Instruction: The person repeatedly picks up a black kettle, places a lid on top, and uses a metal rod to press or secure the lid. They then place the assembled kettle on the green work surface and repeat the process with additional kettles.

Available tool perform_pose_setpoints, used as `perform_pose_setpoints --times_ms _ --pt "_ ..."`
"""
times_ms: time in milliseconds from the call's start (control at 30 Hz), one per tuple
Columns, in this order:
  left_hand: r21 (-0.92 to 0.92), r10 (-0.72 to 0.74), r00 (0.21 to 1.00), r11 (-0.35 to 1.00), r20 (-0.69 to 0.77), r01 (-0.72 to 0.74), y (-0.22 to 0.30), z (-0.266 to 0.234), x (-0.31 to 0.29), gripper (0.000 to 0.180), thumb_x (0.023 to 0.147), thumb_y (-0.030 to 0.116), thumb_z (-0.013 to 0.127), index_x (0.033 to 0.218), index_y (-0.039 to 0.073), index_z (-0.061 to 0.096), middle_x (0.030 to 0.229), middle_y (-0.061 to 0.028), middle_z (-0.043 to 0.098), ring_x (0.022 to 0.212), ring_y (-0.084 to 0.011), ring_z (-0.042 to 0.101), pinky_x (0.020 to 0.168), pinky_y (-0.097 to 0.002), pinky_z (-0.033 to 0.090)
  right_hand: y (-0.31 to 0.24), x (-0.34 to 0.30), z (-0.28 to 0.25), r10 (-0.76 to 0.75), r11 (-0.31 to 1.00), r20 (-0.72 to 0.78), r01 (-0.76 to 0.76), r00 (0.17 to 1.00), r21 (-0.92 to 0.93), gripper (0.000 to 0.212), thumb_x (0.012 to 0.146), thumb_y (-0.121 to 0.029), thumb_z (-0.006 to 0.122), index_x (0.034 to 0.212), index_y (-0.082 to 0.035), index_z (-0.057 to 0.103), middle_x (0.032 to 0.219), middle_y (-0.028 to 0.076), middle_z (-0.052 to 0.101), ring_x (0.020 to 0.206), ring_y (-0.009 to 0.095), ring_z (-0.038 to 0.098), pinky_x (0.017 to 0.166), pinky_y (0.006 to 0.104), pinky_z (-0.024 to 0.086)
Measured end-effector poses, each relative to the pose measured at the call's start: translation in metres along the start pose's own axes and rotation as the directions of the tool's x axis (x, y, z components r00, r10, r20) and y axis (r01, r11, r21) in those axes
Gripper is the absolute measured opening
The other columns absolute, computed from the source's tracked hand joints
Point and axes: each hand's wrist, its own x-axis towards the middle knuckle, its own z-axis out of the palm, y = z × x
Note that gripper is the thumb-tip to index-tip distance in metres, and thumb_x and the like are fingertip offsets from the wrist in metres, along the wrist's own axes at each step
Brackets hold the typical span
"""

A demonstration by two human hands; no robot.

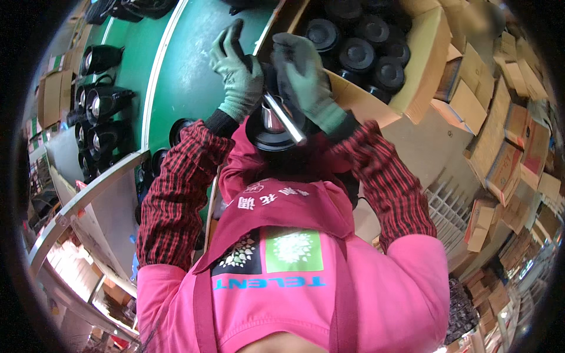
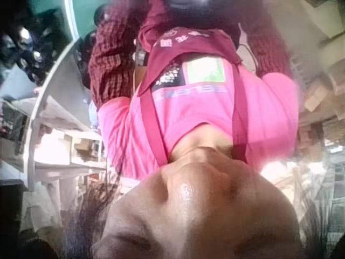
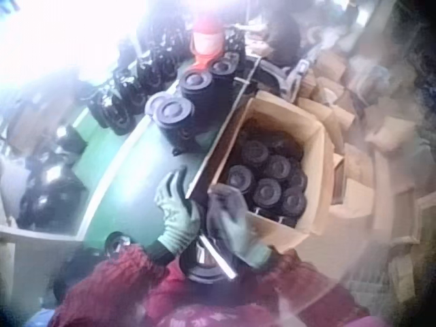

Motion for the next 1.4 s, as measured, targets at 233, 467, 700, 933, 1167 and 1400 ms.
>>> perform_pose_setpoints --times_ms 233,467,700,933,1167,1400 --pt "0.31 -0.359 0.925 0.899 0.123 0.308 -0.022 -0.054 -0.039 0.073 0.084 0.036 0.07 0.147 0.007 0.044 0.135 -0.0207 0.048 0.125 -0.034 0.047 0.106 -0.0461 0.037 0.065 0.038 0.019 -0.312 0.438 0.763 0.799 0.566 -0.413 0.033 0.093 -0.024 0.059 0.123 -0.012 0.062 0.122 0.013 0.063 0.118 0.033 0.056 0.097 0.0416 0.049" --pt "0.352 -0.369 -0.255 0.223 0.894 0.909 0.048 -0.133 0.023 0.031 0.091 0.035 0.068 0.111 0.012 0.064 0.096 -0.0016 0.065 0.082 -0.0142 0.064 0.081 -0.0294 0.055 0.072 0.059 0.063 0.32 0.578 0.818 0.586 0.477 -0.568 0.035 0.086 -0.03 0.068 0.117 -0.014 0.07 0.119 0.013 0.069 0.116 0.034 0.064 0.099 0.042 0.051" --pt "0.323 -0.317 -0.193 0.435 0.929 0.841 -0.036 -0.067 -0.045 0.025 0.084 0.008 0.068 0.108 0.011 0.064 0.091 -0.0033 0.068 0.086 -0.0161 0.067 0.078 -0.0292 0.057 0.095 0.046 0.085 0.39 0.586 0.758 0.494 0.522 -0.642 0.041 0.098 -0.041 0.048 0.128 -0.017 0.063 0.123 0.018 0.067 0.118 0.036 0.064 0.098 0.0457 0.051" --pt "0.464 -0.647 0.16 0.676 0.745 0.573 0.024 -0.073 -0.028 0.035 0.083 0.024 0.07 0.112 0.005 0.069 0.104 -0.0173 0.071 0.099 -0.032 0.069 0.081 -0.037 0.056 0.123 0.022 0.054 0.191 0.658 0.64 0.386 0.744 -0.647 0.028 0.096 -0.035 0.052 0.115 -0.022 0.067 0.115 0.013 0.068 0.116 0.035 0.057 0.097 0.0456 0.048" --pt "-0.067 0.119 0.432 0.989 0.894 -0.133 -0.04 -0.097 -0.029 0.052 0.075 0.009 0.071 0.126 0.005 0.058 0.116 -0.0209 0.065 0.105 -0.0426 0.064 0.09 -0.0443 0.054 0.003 -0.029 0.028 -0.278 0.217 0.258 0.322 0.925 -0.922 0.032 0.086 -0.042 0.068 0.082 -0.011 0.066 0.08 0.009 0.067 0.087 0.027 0.062 0.082 0.0426 0.044" --pt "-0.254 0.328 0.355 0.937 0.875 -0.241 -0.022 -0.08 -0.006 0.057 0.075 0.009 0.072 0.13 0.007 0.056 0.118 -0.0162 0.063 0.104 -0.038 0.065 0.088 -0.042 0.056 -0.059 0.032 -0.021 0.644 0.486 0.58 0.32 0.499 -0.814 0.053 0.084 -0.053 0.065 0.09 -0.002 0.075 0.082 0.018 0.074 0.077 0.026 0.074 0.068 0.0404 0.057"
